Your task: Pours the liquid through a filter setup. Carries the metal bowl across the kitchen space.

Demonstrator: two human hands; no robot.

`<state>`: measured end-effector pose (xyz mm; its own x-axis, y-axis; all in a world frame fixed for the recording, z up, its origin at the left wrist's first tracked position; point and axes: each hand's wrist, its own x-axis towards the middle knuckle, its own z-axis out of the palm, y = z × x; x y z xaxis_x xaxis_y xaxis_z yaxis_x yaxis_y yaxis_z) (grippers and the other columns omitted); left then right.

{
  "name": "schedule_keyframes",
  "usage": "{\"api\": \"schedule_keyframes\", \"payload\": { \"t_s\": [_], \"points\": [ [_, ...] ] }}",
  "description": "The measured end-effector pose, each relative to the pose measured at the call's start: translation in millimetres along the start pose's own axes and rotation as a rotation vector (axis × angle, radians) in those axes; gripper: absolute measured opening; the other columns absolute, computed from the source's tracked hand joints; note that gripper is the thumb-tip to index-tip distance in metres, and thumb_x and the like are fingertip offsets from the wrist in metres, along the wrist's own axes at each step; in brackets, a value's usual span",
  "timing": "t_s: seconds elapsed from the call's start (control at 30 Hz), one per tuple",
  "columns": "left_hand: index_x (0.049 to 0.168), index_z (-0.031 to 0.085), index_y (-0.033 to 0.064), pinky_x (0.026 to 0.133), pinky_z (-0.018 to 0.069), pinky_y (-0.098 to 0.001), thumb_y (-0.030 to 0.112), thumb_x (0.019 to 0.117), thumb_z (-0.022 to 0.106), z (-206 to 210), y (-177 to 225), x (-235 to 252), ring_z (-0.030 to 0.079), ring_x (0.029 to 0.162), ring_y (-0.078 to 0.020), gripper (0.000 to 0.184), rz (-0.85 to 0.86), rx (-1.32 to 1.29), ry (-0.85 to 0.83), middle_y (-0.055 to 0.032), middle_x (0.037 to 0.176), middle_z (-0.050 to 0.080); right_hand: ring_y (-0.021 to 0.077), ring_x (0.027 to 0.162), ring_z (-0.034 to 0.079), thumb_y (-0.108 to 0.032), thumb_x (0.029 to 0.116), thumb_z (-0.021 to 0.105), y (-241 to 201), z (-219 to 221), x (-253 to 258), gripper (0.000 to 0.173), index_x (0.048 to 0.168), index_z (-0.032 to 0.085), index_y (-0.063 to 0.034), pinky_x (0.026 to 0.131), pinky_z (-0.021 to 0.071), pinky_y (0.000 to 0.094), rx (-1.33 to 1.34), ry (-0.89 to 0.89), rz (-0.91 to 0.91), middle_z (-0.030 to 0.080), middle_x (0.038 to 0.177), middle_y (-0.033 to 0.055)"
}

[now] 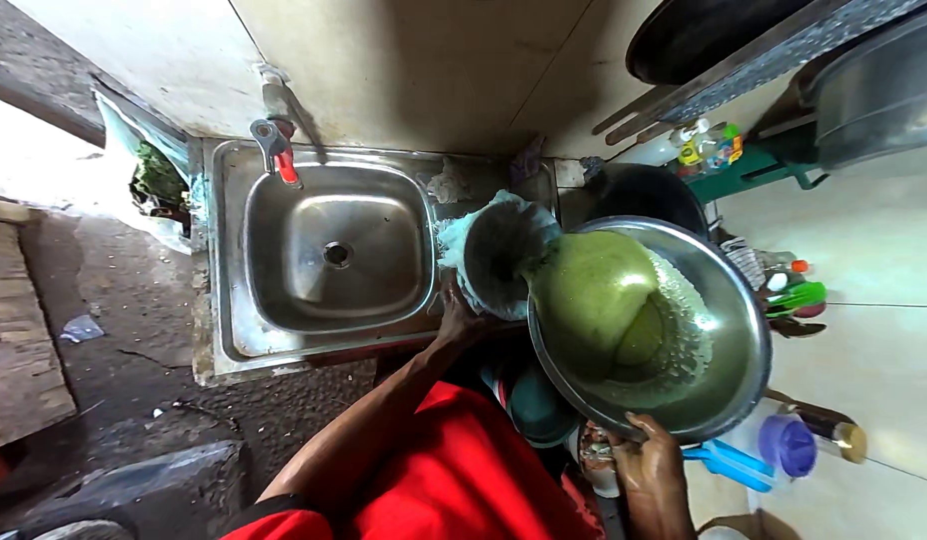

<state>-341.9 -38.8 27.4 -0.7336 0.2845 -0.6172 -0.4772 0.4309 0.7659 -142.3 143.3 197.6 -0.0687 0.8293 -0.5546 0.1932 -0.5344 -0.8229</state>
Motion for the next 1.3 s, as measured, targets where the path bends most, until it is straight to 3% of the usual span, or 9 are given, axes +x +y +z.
{"api": "schedule_keyframes", "payload": {
  "t_s": [0.1,0.2,0.3,0.33,0.43,0.57,0.67,0.97,1.3],
  "points": [
    [0.163,0.013,0.0113,0.103,0.0479,-0.0606,0.018,0.0708,0.088,-41.1,21.5,-2.4,0.043,0.138,-0.0464,0.119,-0.061,0.033,0.081,-0.0287,0.163,0.018,0.0219,0.069,0.07,0.005,0.0887,0.051,0.5,-0.3,1.2,0.016,0.102,0.055,-0.0034,0.057,0.0624,0.0401,0.002,0.009,-0.003,0.066,0.086,0.0123],
    [0.152,0.037,0.0025,0.11,0.0452,-0.0554,0.017,0.0781,0.077,-54.1,34.7,13.1,0.038,0.144,-0.0402,0.085,0.364,0.062,0.404,-0.0254,0.165,0.019,0.0222,0.068,0.069,0.004,0.0887,0.052,-0.5,-0.2,2.5,0.017,0.103,0.055,-0.0037,0.055,0.0619,0.04,0.011,0.03,0.009,0.066,0.087,0.0132],
    [0.159,0.031,0.0072,0.118,0.0376,-0.0516,0.025,0.0964,0.061,-38.7,46.0,47.7,0.031,0.152,-0.0321,0.071,0.633,0.114,0.388,-0.0159,0.171,0.013,0.0224,0.068,0.07,0.004,0.0895,0.052,1.7,-2.0,2.1,0.016,0.104,0.055,-0.0028,0.054,0.0621,0.0399,0.021,0.03,0.018,0.067,0.087,0.0137],
    [0.161,0.026,0.0087,0.121,0.034,-0.051,0.027,0.101,0.057,-28.2,43.8,58.3,0.028,0.153,-0.0306,0.07,0.634,0.109,0.333,-0.0139,0.171,0.013,0.0226,0.068,0.07,0.004,0.0895,0.051,1.2,-2.0,1.9,0.017,0.105,0.055,-0.0031,0.054,0.0619,0.04,0.018,0.029,0.02,0.067,0.087,0.0135],
    [0.161,0.027,0.0075,0.12,0.036,-0.0484,0.031,0.1076,0.045,-7.8,27.2,80.2,0.04,0.147,-0.0285,0.061,0.632,0.047,0.257,-0.0156,0.164,0.034,0.0227,0.068,0.07,0.004,0.0888,0.052,0.2,1.0,0.2,0.019,0.105,0.055,-0.0036,0.054,0.0619,0.04,0.01,0.039,0.022,0.066,0.088,0.013],
    [0.162,0.032,0.0227,0.112,0.0432,-0.0541,0.038,0.1107,0.031,-13.2,24.8,73.7,0.052,0.139,-0.0239,0.053,0.545,-0.069,0.174,-0.0043,0.158,0.046,0.0216,0.069,0.07,0.003,0.0904,0.05,-0.2,2.8,-3.0,0.017,0.106,0.055,-0.0038,0.055,0.0621,0.0397,-0.007,0.042,0.024,0.067,0.087,0.0127],
    [0.162,0.031,0.0307,0.106,0.0456,-0.0599,0.042,0.1104,0.028,-14.1,18.1,78.9,0.054,0.136,-0.0245,0.053,0.54,-0.121,0.147,-0.0001,0.158,0.048,0.0223,0.069,0.07,0.004,0.0895,0.051,0.0,3.5,-3.2,0.019,0.106,0.055,-0.0037,0.055,0.0623,0.0404,0.003,0.032,0.017,0.067,0.087,0.0134],
    [0.159,0.035,0.0333,0.099,0.0481,-0.0642,0.041,0.1095,0.031,-12.4,16.2,84.1,0.059,0.131,-0.0265,0.051,0.494,-0.172,0.136,-0.0006,0.153,0.053,0.0241,0.071,0.072,0.004,0.0893,0.051,-3.1,8.5,-7.3,0.02,0.107,0.055,-0.0036,0.056,0.0631,0.0421,0.008,0.045,0.017,0.068,0.09,0.0142],
    [0.159,0.037,0.0253,0.108,0.0453,-0.0556,0.032,0.1107,0.028,-12.8,15.7,86.8,0.055,0.135,-0.0239,0.05,0.551,-0.136,0.157,-0.0021,0.157,0.049,0.0257,0.075,0.071,0.004,0.0898,0.051,-5.7,11.3,-10.0,0.021,0.109,0.054,-0.0032,0.059,0.0633,0.0433,-0.002,0.063,0.013,0.067,0.093,0.0152]
  ]
}}
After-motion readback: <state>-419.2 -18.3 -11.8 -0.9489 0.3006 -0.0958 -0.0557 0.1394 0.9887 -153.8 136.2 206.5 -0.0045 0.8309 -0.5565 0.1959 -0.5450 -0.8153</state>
